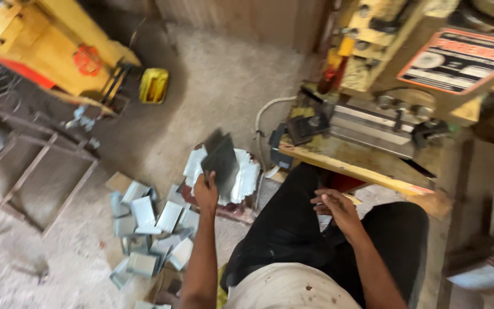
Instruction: The person places rectangular metal sheets into a hydraulic press machine and operates the lever to press them. The person then removes the processed sheets and stacks them on the floor, repeating the process with multiple sheets.
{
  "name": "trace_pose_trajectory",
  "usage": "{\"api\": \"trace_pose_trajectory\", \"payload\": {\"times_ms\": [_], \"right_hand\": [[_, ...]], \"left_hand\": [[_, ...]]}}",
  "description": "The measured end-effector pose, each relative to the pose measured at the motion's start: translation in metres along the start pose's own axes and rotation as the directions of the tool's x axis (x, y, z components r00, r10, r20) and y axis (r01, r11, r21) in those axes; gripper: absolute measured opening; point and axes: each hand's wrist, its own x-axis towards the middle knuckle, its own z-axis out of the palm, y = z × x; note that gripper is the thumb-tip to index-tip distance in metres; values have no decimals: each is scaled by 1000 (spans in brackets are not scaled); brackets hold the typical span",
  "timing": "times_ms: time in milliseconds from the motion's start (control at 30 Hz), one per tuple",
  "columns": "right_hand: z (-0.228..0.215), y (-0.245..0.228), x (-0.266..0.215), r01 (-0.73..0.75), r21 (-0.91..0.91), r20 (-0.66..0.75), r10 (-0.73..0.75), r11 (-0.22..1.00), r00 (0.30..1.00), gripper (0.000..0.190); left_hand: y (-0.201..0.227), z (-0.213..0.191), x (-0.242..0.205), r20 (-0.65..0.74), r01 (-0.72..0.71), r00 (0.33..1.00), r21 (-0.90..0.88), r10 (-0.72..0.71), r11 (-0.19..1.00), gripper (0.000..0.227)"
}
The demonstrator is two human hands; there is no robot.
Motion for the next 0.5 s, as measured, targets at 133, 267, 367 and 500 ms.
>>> {"api": "trace_pose_trajectory", "payload": {"times_ms": [133,267,367,500], "right_hand": [[-14,-16,-12,-101,38,-62,103,994,993,57],[-44,-43,-29,-155,306,-48,177,939,983,76],[-80,-40,-56,-56,590,-4,72,806,997,73],[-111,-31,-76,206,493,-29,-220,845,975,53]], "left_hand": [[125,-48,-1,223,-508,826,-104,518,855,27],[250,-68,6,161,-851,450,-221,878,477,44],[304,-50,13,81,-930,284,-219,955,295,34],[338,-9,22,38,-922,317,-224,948,317,34]]}}
